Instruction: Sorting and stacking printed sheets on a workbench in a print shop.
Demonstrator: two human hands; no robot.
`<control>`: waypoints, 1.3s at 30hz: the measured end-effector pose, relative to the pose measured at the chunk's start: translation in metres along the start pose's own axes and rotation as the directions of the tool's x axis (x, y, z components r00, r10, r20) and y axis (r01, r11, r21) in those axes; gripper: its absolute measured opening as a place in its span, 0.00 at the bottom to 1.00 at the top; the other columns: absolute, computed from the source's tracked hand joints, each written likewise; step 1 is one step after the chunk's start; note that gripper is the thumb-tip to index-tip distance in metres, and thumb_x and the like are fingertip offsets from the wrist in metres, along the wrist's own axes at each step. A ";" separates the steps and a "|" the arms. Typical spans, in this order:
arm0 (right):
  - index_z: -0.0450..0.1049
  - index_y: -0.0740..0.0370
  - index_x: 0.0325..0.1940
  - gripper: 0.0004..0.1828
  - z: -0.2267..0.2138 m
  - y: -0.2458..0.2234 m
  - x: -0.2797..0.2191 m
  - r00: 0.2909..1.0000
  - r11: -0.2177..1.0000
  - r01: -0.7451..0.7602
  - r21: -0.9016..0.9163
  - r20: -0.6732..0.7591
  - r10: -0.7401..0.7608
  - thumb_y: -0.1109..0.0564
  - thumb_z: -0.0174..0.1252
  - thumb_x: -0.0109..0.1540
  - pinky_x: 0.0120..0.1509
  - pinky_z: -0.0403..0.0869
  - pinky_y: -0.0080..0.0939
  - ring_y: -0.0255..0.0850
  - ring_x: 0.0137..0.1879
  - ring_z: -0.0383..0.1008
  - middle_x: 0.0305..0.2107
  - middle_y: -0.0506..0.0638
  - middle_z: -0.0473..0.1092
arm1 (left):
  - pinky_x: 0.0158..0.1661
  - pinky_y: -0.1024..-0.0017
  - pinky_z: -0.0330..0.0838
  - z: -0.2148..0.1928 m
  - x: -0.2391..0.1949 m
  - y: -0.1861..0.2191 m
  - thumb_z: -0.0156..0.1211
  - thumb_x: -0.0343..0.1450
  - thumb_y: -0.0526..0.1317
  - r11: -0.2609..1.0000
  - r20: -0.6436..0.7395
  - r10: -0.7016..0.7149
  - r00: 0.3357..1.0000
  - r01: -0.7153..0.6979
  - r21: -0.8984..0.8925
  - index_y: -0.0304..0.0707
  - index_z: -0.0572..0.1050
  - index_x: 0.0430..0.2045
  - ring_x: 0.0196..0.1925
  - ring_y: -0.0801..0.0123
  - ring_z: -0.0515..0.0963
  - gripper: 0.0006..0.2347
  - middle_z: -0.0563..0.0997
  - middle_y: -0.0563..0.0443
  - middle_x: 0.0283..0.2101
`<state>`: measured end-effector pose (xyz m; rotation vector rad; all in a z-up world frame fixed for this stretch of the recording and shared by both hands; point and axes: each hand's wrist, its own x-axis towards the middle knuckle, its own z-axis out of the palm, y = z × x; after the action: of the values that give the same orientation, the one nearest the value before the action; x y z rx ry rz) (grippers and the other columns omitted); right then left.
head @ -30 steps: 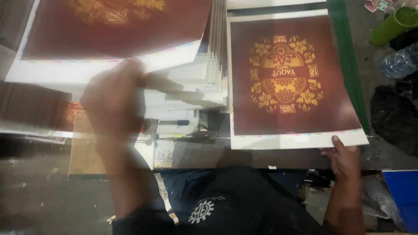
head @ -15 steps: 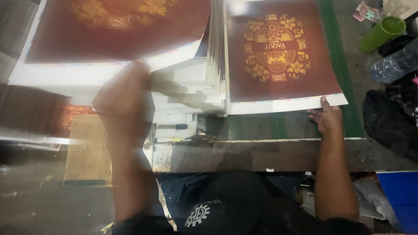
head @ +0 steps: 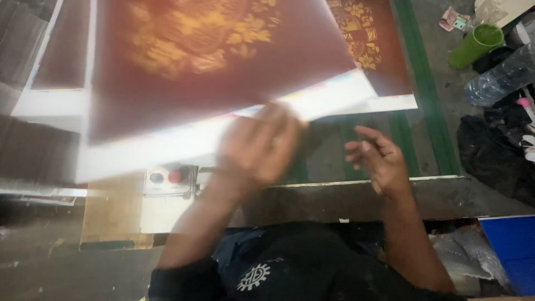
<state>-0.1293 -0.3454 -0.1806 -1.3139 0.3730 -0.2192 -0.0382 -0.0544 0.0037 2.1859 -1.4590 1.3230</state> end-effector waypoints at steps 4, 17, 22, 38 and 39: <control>0.63 0.64 0.72 0.27 0.023 -0.023 -0.020 0.896 0.962 0.266 0.058 0.353 -0.269 0.61 0.52 0.68 0.47 0.77 0.42 0.44 0.49 0.79 0.49 0.59 0.75 | 0.40 0.68 0.79 -0.007 0.020 0.035 0.61 0.75 0.35 0.997 0.023 0.063 0.998 -0.062 -0.056 0.29 0.79 0.41 0.48 0.58 0.84 0.07 0.82 0.39 0.45; 0.64 0.69 0.61 0.14 0.005 -0.031 -0.020 0.981 0.904 0.155 0.399 0.047 -0.189 0.61 0.52 0.73 0.39 0.77 0.39 0.43 0.39 0.78 0.42 0.59 0.74 | 0.56 0.58 0.77 -0.084 0.020 0.029 0.64 0.77 0.41 0.911 0.119 0.072 0.990 -0.017 -0.413 0.24 0.78 0.45 0.57 0.50 0.82 0.13 0.81 0.34 0.51; 0.66 0.65 0.66 0.18 -0.083 0.054 -0.010 0.995 0.908 0.101 0.406 -0.030 -0.097 0.62 0.54 0.71 0.35 0.77 0.36 0.39 0.38 0.77 0.41 0.54 0.74 | 0.57 0.58 0.79 -0.061 -0.037 -0.008 0.64 0.78 0.37 0.927 0.173 -0.273 0.946 0.307 -0.215 0.31 0.78 0.47 0.56 0.56 0.83 0.08 0.82 0.39 0.53; 0.68 0.60 0.61 0.14 -0.222 0.136 -0.086 0.948 0.935 0.157 0.317 -0.315 -0.052 0.65 0.54 0.72 0.37 0.74 0.42 0.44 0.41 0.78 0.41 0.53 0.75 | 0.59 0.56 0.73 -0.039 -0.047 -0.076 0.65 0.73 0.43 0.912 0.421 -0.410 0.809 0.362 0.192 0.43 0.77 0.49 0.62 0.57 0.80 0.12 0.80 0.45 0.61; 0.68 0.58 0.66 0.19 -0.216 0.129 -0.088 0.936 0.954 0.125 0.272 -0.353 -0.022 0.65 0.53 0.70 0.36 0.75 0.42 0.44 0.41 0.78 0.43 0.53 0.76 | 0.56 0.59 0.74 -0.043 -0.043 -0.078 0.64 0.68 0.41 0.921 0.442 -0.390 0.808 0.334 0.202 0.49 0.79 0.44 0.59 0.61 0.81 0.11 0.81 0.48 0.59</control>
<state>-0.3006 -0.4756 -0.3374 -0.9966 0.5673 -0.5545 -0.0034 0.0366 0.0194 2.8304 -1.0135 0.7871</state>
